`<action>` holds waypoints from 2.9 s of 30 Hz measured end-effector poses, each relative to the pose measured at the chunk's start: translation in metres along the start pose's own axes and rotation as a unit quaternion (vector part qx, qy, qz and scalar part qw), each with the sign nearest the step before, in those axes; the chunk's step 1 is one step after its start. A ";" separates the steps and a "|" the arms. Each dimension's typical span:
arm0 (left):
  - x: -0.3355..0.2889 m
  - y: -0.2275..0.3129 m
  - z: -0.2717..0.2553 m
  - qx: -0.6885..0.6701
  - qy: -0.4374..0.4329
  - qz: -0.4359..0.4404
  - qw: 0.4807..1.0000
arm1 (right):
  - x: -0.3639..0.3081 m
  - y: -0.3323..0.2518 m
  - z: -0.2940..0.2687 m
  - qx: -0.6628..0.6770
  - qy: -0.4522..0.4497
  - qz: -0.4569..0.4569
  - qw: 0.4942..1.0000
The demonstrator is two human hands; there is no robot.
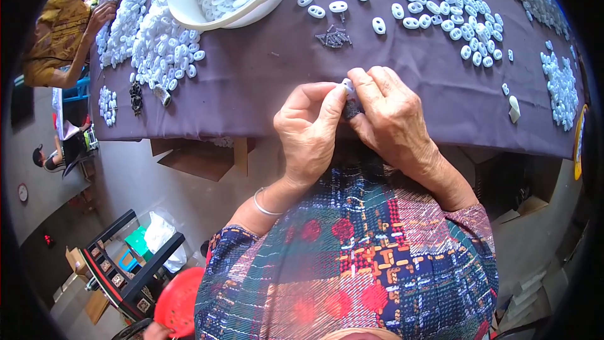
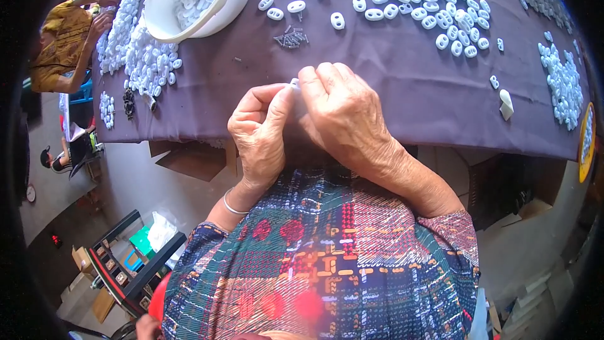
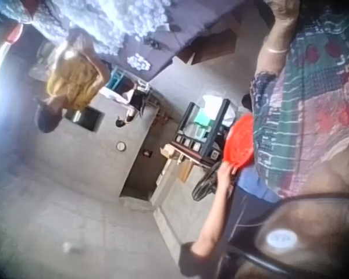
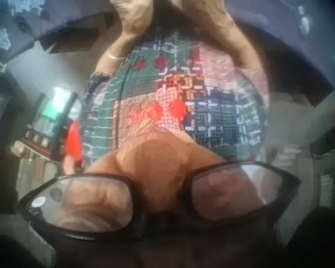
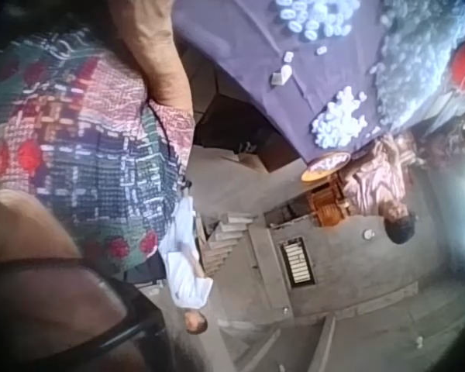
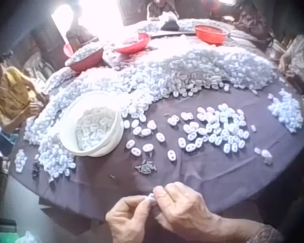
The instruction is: Manual assembly of small white plastic components by inserting small black pieces into them at a manufacturing table.
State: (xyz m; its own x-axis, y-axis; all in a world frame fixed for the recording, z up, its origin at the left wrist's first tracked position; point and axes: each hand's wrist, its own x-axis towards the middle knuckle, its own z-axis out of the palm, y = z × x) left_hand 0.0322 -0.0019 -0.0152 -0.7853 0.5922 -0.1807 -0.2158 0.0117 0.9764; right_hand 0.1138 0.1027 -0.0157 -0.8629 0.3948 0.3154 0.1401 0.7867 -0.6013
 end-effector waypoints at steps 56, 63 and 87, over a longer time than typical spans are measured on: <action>0.008 0.018 -0.012 -0.006 -0.108 -0.084 0.991 | 0.001 0.017 -0.023 0.443 -0.092 0.253 0.855; 0.022 0.007 -0.008 0.104 -0.071 0.004 0.992 | -0.003 0.024 -0.032 0.535 -0.024 0.335 0.775; 0.012 -0.004 -0.005 0.050 -0.149 0.083 0.984 | -0.013 0.011 -0.023 0.510 -0.029 0.291 0.809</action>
State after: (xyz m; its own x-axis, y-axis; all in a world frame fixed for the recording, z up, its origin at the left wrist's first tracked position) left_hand 0.0211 0.0009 -0.0216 -0.5959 0.8030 0.0109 -0.0281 -0.0344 0.9990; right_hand 0.1377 0.1170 -0.0100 -0.8203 0.5110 -0.2567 0.0837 -0.3367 -0.9379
